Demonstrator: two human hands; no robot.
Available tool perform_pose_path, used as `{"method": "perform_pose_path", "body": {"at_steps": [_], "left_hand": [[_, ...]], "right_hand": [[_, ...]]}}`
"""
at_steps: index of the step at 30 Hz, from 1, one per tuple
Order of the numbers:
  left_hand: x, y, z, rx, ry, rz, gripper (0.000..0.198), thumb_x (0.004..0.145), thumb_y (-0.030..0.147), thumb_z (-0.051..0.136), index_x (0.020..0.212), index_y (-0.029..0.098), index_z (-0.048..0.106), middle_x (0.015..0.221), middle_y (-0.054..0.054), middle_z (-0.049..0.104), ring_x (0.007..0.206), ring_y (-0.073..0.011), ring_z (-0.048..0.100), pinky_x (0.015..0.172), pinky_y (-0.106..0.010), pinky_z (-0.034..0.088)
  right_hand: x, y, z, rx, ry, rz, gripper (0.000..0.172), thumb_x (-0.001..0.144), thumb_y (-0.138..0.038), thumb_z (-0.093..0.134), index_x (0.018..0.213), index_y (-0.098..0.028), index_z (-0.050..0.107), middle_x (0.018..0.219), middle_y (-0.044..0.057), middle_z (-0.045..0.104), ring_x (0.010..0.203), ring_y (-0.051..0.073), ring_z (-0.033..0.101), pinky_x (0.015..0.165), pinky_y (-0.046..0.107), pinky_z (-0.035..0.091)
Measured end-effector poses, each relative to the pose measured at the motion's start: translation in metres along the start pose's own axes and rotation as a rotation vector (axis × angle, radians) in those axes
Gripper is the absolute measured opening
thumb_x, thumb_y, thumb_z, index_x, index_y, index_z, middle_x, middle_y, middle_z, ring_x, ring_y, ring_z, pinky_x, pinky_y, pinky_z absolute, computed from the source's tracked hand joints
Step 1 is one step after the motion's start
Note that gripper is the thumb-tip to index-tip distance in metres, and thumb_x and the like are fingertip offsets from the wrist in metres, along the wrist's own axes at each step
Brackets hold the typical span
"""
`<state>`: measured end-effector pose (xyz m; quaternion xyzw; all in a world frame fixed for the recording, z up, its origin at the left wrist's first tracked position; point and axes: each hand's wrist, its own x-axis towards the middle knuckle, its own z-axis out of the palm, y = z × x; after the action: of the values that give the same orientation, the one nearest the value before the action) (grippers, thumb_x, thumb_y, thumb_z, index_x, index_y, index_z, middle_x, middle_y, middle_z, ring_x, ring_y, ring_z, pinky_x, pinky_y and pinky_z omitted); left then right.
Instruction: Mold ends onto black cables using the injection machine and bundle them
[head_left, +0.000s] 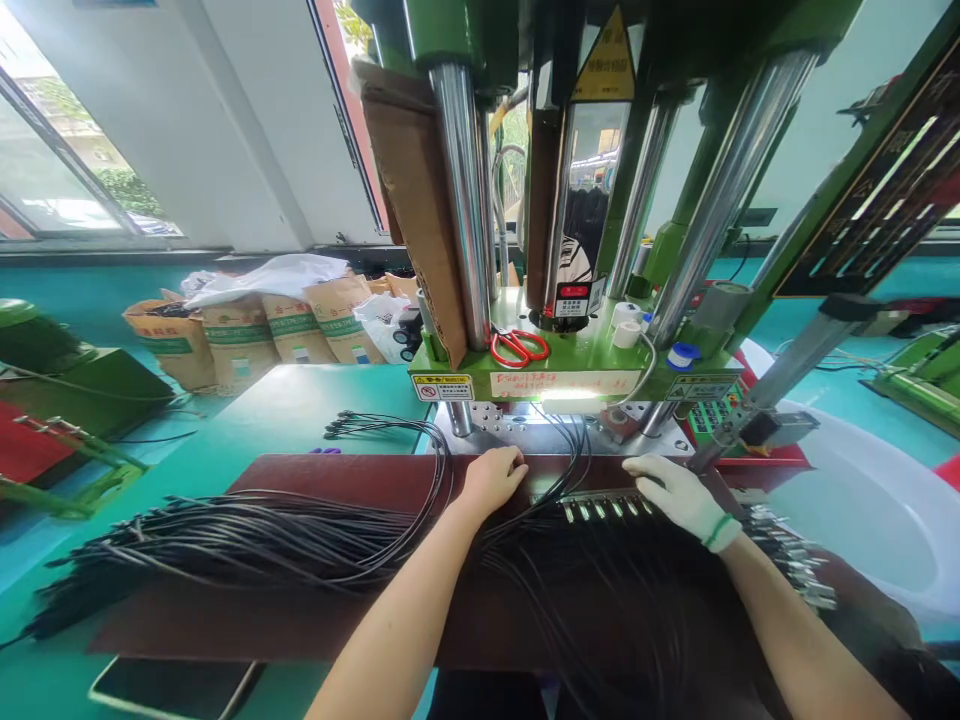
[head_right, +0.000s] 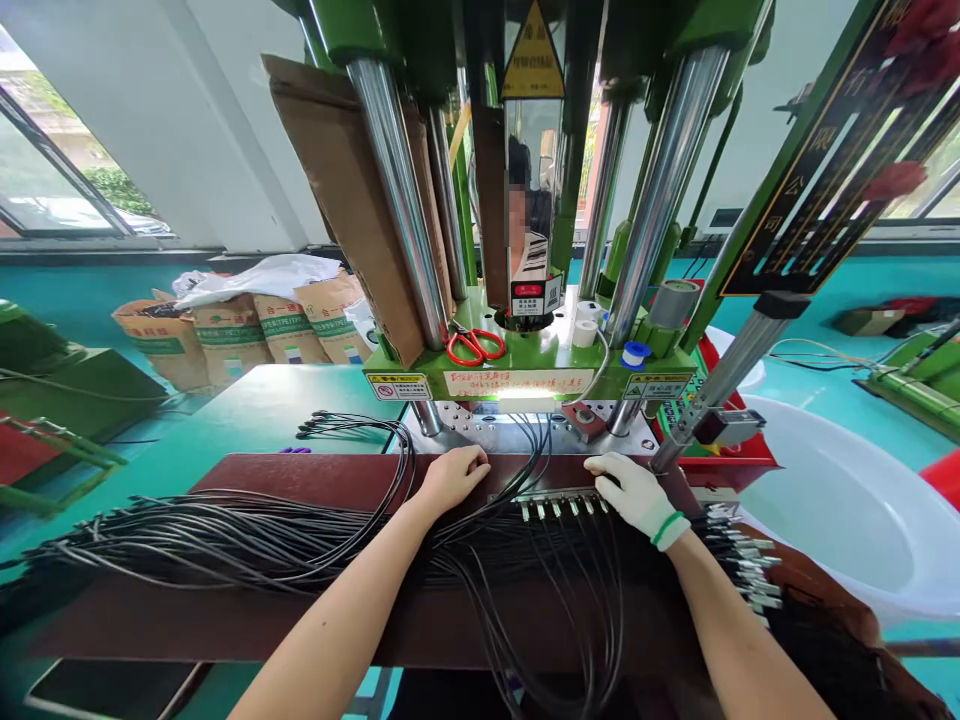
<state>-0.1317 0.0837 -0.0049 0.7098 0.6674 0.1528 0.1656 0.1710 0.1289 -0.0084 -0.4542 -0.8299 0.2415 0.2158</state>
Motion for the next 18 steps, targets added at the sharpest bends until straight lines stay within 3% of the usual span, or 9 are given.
{"method": "perform_pose_path", "body": {"at_steps": [7, 11, 14, 18], "left_hand": [[-0.001, 0.003, -0.002, 0.017, -0.012, -0.006, 0.016, 0.082, 0.031, 0.046, 0.087, 0.023, 0.059, 0.090, -0.002, 0.065, 0.087, -0.0176, 0.056, 0.071, -0.026, 0.038], [-0.002, 0.004, -0.004, 0.030, -0.017, 0.003, 0.017, 0.082, 0.030, 0.045, 0.087, 0.022, 0.059, 0.089, -0.002, 0.065, 0.088, -0.0179, 0.057, 0.071, -0.026, 0.039], [-0.001, 0.004, -0.003, 0.039, -0.013, 0.009, 0.017, 0.082, 0.030, 0.046, 0.087, 0.022, 0.059, 0.089, -0.003, 0.065, 0.087, -0.0183, 0.057, 0.070, -0.026, 0.039], [-0.001, 0.003, -0.001, 0.043, -0.003, 0.016, 0.016, 0.082, 0.030, 0.046, 0.086, 0.022, 0.059, 0.087, -0.002, 0.065, 0.085, -0.0179, 0.057, 0.067, -0.026, 0.038]], "right_hand": [[0.000, -0.003, -0.001, -0.040, 0.010, 0.000, 0.027, 0.079, -0.027, 0.041, 0.097, -0.019, 0.060, 0.102, 0.006, 0.062, 0.098, 0.020, 0.055, 0.092, 0.037, 0.041], [0.009, -0.009, -0.009, -0.093, -0.059, -0.026, 0.028, 0.076, -0.024, 0.042, 0.095, -0.018, 0.062, 0.097, 0.006, 0.064, 0.093, 0.020, 0.057, 0.088, 0.034, 0.043], [0.033, -0.020, -0.018, -0.197, -0.003, -0.015, 0.031, 0.076, -0.021, 0.041, 0.099, -0.017, 0.061, 0.101, 0.007, 0.063, 0.095, 0.020, 0.057, 0.089, 0.034, 0.042], [0.087, -0.040, -0.020, -0.303, 0.092, 0.071, 0.032, 0.081, -0.020, 0.041, 0.110, -0.015, 0.055, 0.111, 0.009, 0.058, 0.102, 0.022, 0.052, 0.090, 0.036, 0.040]]}}
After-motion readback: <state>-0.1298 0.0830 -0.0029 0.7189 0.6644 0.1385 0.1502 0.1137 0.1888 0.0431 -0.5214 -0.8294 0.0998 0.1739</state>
